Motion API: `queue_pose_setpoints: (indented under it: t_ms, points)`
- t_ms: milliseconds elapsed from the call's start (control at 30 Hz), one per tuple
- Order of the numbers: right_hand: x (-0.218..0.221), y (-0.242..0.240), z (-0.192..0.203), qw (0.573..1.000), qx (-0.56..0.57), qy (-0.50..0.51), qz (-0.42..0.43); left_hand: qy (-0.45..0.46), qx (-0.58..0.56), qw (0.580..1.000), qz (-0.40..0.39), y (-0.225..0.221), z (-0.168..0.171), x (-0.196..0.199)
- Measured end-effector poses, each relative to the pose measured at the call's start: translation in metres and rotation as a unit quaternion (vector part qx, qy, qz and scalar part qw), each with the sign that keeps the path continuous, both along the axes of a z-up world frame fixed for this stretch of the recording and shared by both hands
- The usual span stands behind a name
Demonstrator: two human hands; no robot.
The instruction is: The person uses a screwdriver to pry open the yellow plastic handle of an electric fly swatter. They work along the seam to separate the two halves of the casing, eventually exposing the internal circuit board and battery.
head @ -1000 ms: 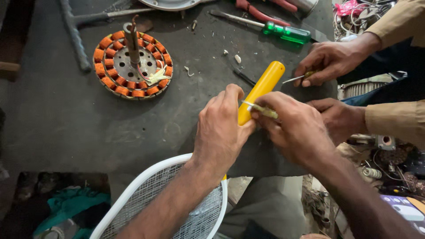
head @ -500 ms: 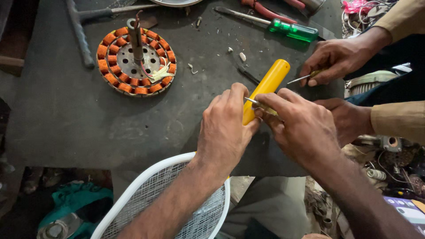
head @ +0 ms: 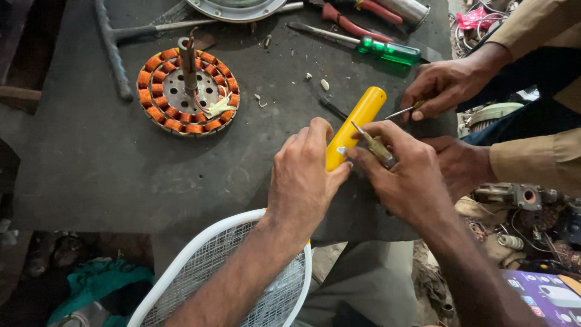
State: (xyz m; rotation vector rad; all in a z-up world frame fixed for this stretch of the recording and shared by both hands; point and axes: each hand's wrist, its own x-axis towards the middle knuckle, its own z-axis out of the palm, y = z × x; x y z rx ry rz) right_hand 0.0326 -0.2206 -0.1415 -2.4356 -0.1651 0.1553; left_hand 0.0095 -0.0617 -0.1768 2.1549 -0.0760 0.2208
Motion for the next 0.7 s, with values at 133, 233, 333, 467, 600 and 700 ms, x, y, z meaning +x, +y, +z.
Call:
queue_pose_setpoints:
  t_ms: [133,233,333,467,600,700]
  points:
    - [0.007,-0.005,0.010,0.975,-0.058,-0.104,0.188,-0.005,0.023,1.000,-0.001,-0.002,0.000,-0.001]
    - [0.019,-0.009,0.017,0.954,-0.189,-0.040,0.228,0.007,0.027,1.000,-0.001,-0.002,0.002,-0.001]
    - [0.029,-0.012,0.015,0.926,-0.261,0.016,0.271,0.009,0.022,1.000,0.000,-0.001,0.003,0.000]
    - [0.038,-0.021,0.005,0.913,-0.229,0.001,0.339,0.002,0.009,1.000,0.003,0.000,0.004,-0.001]
    - [0.034,-0.035,-0.012,0.900,-0.127,-0.179,0.376,0.011,-0.016,1.000,-0.004,0.001,0.006,-0.001]
    - [0.027,-0.047,-0.024,0.920,-0.091,-0.133,0.358,0.037,-0.005,0.999,-0.022,0.001,0.004,-0.001]
